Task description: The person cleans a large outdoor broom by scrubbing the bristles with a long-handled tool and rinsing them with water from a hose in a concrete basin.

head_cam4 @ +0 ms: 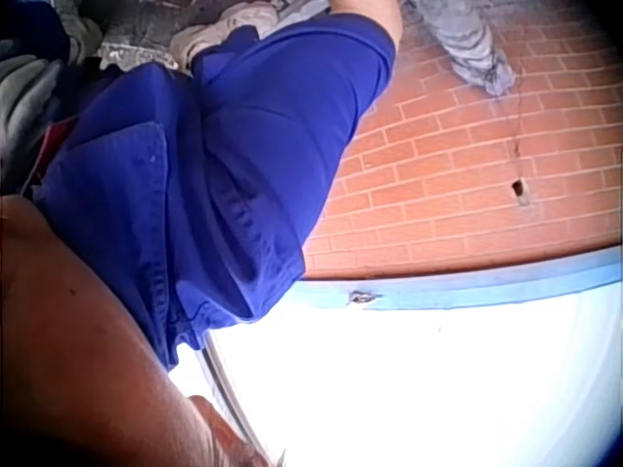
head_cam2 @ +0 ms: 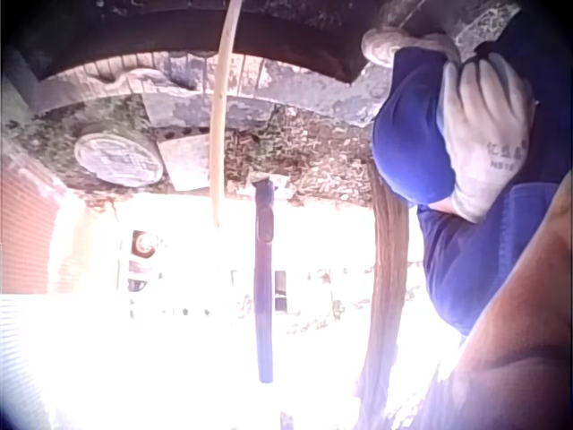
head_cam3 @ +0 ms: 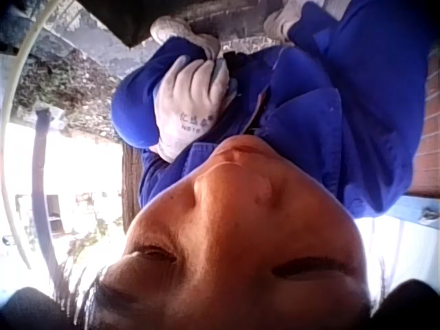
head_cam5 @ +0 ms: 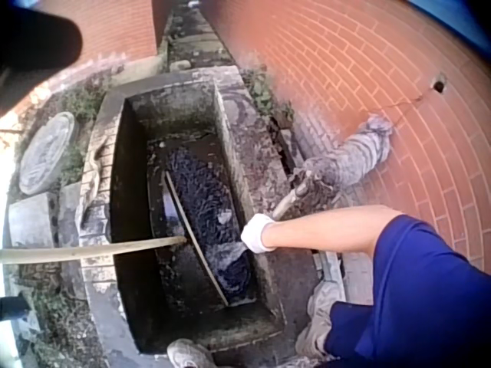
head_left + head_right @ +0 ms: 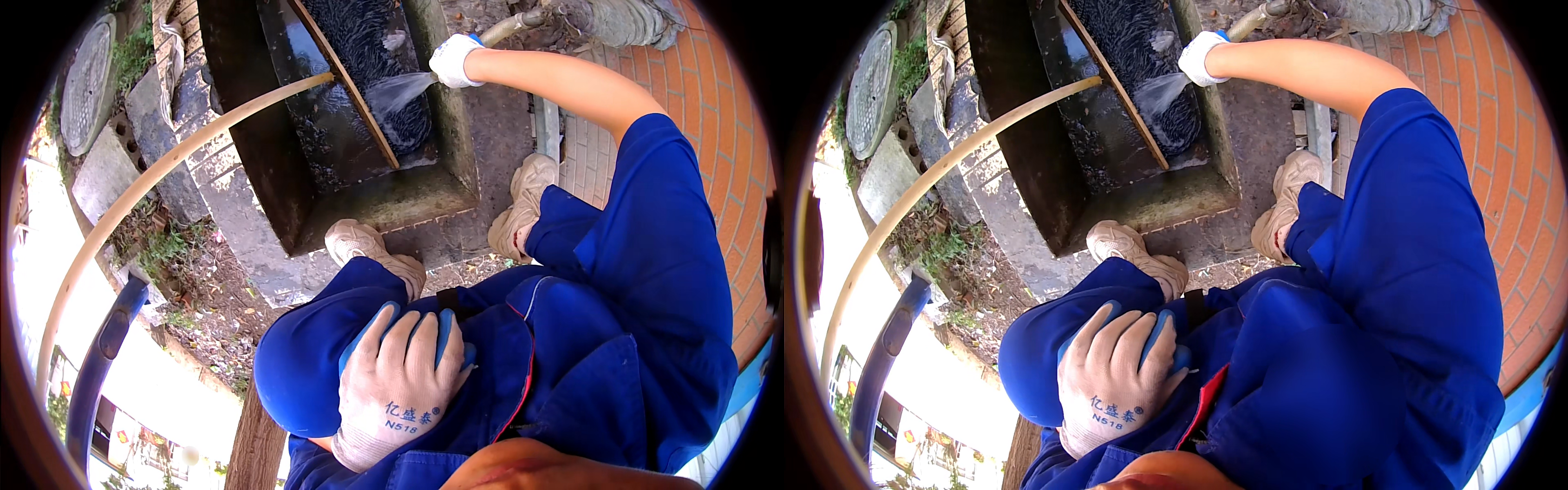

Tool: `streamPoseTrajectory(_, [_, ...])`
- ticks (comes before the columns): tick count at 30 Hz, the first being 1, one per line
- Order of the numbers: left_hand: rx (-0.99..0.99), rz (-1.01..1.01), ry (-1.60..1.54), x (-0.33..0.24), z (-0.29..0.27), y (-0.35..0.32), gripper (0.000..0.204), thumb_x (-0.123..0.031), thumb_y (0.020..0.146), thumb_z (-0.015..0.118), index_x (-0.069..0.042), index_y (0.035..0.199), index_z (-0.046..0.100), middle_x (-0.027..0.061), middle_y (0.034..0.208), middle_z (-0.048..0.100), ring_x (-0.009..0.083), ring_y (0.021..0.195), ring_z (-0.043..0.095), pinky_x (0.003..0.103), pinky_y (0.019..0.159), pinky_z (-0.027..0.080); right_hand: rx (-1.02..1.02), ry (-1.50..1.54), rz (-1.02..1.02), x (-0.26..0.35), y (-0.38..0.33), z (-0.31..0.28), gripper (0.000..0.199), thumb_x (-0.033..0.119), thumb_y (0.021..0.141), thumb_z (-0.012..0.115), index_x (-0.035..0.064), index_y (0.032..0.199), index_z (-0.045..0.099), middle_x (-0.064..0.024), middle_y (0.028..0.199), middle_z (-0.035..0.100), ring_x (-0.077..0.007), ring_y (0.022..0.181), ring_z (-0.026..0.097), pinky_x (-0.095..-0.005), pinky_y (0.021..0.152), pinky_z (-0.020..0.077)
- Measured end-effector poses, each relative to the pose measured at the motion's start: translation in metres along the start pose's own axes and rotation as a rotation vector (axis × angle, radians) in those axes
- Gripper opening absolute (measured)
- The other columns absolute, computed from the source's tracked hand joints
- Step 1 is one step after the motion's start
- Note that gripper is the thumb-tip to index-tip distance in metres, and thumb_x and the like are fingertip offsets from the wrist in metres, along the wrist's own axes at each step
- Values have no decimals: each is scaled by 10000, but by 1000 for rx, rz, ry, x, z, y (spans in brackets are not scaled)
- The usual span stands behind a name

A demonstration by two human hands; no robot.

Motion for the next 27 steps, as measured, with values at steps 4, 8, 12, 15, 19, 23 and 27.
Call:
streamPoseTrajectory(4, [3, -9, -7, 1, -4, -2, 387, -308, 742, 728, -109, 1067, 654, 81, 979, 665, 230, 948, 649, 436, 928, 496, 7, -6, -56, 9, -3, -2, 261, 167, 772, 588, 35, 955, 719, -132, 958, 706, -304, 884, 684, -425, 714, 539])
streamPoseTrajectory(8, [-88, 20, -107, 0, -24, -6, 369, -308, 772, 709, -81, 1057, 650, 88, 995, 662, 250, 970, 645, 454, 915, 496, 40, -62, -135, 23, -7, -7, 269, 182, 770, 595, 37, 958, 721, -132, 950, 708, -308, 881, 684, -425, 711, 537])
streamPoseTrajectory(12, [-195, 294, -666, 37, -76, -30, 237, -238, 740, 712, -40, 867, 685, 121, 924, 673, 220, 867, 676, 399, 851, 532, -9, -52, -83, 5, -6, 5, 264, 172, 773, 594, 46, 964, 726, -135, 960, 709, -295, 892, 687, -418, 723, 542])
streamPoseTrajectory(15, [-958, -481, -734, 176, -97, -93, 316, -343, 997, 455, -70, 867, 544, 72, 805, 570, 233, 816, 616, 435, 955, 444, -190, -54, 34, -16, 12, -20, 195, 148, 776, 591, 53, 873, 731, -130, 857, 712, -285, 806, 696, -413, 668, 544])
streamPoseTrajectory(19, [-1647, -640, -1259, 395, -59, -229, 386, -423, 829, 699, -91, 968, 560, 68, 865, 585, 257, 856, 625, 486, 877, 520, -254, -13, 150, -35, 31, -42, 209, 131, 796, 572, 59, 907, 734, -120, 899, 716, -280, 833, 697, -405, 662, 544])
streamPoseTrajectory(23, [-1869, -621, -1269, 368, -56, -189, 659, -464, 886, 618, -112, 1383, 367, 167, 1216, 484, 311, 1207, 471, 423, 1041, 385, -278, 38, 284, -54, 40, -37, 214, 134, 827, 561, 65, 936, 731, -111, 929, 718, -271, 851, 698, -395, 682, 543])
streamPoseTrajectory(27, [-1766, -433, -1173, 396, -85, -173, 702, -476, 870, 634, -173, 1411, 306, 213, 1295, 419, 346, 1274, 404, 473, 1069, 356, -271, 59, 357, -62, 47, -40, 212, 141, 833, 571, 73, 965, 723, -98, 949, 717, -257, 853, 699, -391, 690, 543])
Point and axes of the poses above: each hand's wrist, its own y-axis towards the middle knuckle, its own z-axis out of the palm, x = y × z, the point moved 8 cm from there along y, towards the middle knuckle
